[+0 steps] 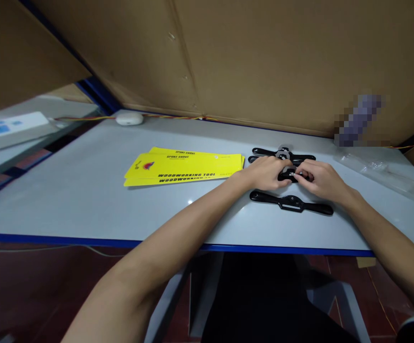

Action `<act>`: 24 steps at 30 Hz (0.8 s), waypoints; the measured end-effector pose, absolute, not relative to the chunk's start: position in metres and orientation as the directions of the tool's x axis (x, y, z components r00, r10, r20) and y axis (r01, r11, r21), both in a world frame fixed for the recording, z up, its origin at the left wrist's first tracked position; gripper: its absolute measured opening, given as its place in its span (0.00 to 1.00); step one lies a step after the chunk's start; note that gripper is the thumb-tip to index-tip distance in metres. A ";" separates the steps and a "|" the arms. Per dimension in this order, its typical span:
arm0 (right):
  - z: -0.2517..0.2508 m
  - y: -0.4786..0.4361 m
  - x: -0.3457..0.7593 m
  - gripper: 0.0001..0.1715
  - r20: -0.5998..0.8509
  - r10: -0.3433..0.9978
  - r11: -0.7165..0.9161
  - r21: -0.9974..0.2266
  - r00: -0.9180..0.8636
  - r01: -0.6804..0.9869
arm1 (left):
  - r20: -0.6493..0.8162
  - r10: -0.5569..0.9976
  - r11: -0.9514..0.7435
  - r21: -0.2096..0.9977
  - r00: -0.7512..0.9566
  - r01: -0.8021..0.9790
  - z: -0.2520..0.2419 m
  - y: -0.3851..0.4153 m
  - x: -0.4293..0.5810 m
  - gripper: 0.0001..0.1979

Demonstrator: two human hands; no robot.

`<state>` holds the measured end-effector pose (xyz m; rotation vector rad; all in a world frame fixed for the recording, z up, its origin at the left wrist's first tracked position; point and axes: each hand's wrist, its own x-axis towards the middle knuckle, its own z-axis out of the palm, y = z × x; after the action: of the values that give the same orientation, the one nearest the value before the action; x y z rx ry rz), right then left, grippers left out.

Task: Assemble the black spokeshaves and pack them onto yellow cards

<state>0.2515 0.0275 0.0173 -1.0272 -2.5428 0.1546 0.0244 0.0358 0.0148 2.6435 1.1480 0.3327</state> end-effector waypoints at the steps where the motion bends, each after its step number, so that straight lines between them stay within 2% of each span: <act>1: 0.017 0.027 0.251 0.07 0.310 0.685 0.727 -0.235 -0.659 0.645 | 0.115 0.738 -0.663 0.308 0.665 0.682 0.014 0.036 0.024 0.26; 13: 0.014 0.026 0.248 0.11 0.289 0.646 0.763 -0.229 -0.706 0.605 | 0.121 0.736 -0.666 0.308 0.666 0.680 0.014 0.036 0.024 0.26; 18: 0.012 0.026 0.243 0.07 0.351 0.702 0.706 -0.233 -0.620 0.669 | 0.120 0.739 -0.662 0.311 0.663 0.682 0.014 0.036 0.024 0.25; 24: 0.011 0.026 0.238 0.14 0.369 0.690 0.707 -0.155 -0.623 0.690 | 0.121 0.743 -0.658 0.309 0.658 0.686 0.015 0.035 0.023 0.24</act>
<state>0.2379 0.0255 0.0107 -1.0684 -2.5124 -0.0020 0.0234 0.0350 0.0149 2.6393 1.1572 0.3489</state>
